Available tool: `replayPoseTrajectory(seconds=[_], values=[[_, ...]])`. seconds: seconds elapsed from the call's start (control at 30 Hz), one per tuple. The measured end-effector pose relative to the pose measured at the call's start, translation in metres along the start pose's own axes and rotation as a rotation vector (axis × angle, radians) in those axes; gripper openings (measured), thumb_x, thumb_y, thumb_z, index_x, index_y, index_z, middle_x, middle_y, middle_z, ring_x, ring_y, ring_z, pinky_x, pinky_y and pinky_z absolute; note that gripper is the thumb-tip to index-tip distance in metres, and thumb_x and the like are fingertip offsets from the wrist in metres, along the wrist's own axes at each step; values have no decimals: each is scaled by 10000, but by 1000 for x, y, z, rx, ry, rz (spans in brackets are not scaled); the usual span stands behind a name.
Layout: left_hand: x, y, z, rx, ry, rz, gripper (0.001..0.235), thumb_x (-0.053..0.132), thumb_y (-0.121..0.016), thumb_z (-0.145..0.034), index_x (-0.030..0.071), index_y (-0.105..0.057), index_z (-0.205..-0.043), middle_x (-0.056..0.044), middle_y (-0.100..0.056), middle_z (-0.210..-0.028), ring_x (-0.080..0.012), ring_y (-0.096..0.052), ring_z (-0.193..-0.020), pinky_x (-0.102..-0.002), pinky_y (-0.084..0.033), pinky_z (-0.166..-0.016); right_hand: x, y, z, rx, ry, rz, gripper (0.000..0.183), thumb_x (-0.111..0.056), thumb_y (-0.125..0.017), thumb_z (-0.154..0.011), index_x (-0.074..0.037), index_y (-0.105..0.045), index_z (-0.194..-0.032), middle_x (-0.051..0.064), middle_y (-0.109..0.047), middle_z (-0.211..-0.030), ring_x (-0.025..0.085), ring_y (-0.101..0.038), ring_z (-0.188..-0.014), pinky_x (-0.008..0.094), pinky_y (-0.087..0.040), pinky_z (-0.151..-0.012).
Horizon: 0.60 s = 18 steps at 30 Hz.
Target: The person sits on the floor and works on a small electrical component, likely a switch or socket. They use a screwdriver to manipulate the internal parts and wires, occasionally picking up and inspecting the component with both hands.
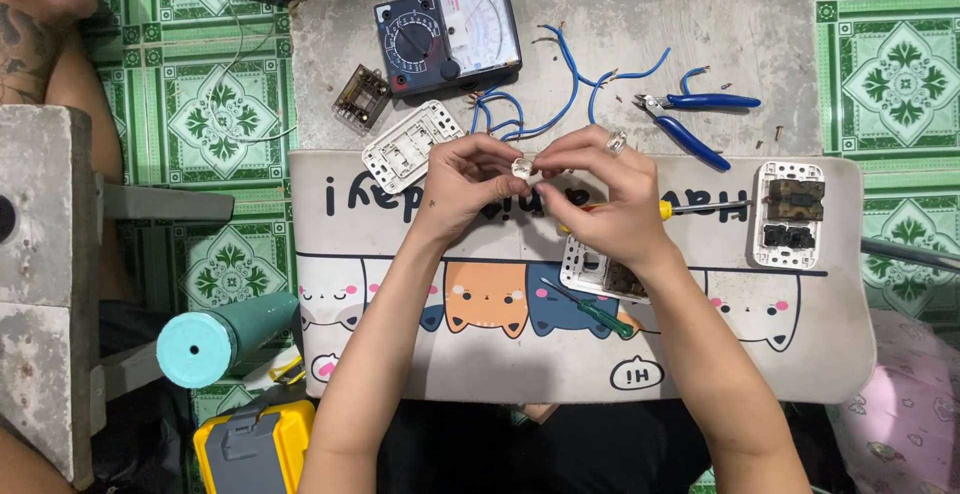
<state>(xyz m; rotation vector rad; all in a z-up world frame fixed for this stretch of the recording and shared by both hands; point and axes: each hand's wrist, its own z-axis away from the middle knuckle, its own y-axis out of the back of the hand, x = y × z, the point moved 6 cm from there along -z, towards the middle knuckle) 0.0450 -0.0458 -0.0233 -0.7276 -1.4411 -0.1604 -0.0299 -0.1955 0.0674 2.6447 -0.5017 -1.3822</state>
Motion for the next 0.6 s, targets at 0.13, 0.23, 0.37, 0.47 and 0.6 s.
replayPoseTrajectory(seconds=[0.13, 0.23, 0.37, 0.47, 0.6], values=[[-7, 3, -1, -11, 12, 6, 402, 40, -972, -664, -9, -744, -991, -104, -782, -815, -116, -745, -778, -232, -600, -740, 0, 0, 2, 2, 25, 32, 211, 96, -826, -820, -33, -790, -983, 128, -762, -954, 236, -721, -760, 357, -591, -746], [-4, -2, 0, -41, 1, 2, 391, 23, -973, -655, 1, -742, -969, -105, -776, -790, -104, -725, -753, -231, -591, -736, 1, 0, 3, 0, 37, 21, 197, 85, -847, -821, -29, -791, -971, 125, -755, -933, 235, -717, -759, 355, -592, -730], [-7, -1, 2, -52, 15, 19, 407, 6, -980, -629, 6, -728, -949, -107, -778, -795, -102, -717, -750, -235, -587, -740, -3, -1, 2, -22, 46, -1, 160, 75, -824, -842, -29, -795, -960, 125, -756, -931, 262, -728, -782, 356, -591, -739], [-9, -1, 3, -54, 20, 22, 403, 4, -984, -619, 6, -726, -928, -107, -781, -805, -96, -713, -765, -233, -582, -748, -3, -2, 2, -44, 46, -14, 151, 75, -806, -857, -29, -789, -965, 120, -752, -924, 272, -720, -785, 362, -585, -742], [-9, -1, 4, -65, 3, 18, 392, 7, -993, -601, 11, -730, -892, -112, -785, -816, -104, -717, -791, -245, -579, -753, -3, -2, 3, -64, 50, -28, 153, 80, -798, -861, -30, -783, -967, 119, -747, -913, 268, -708, -781, 372, -584, -741]])
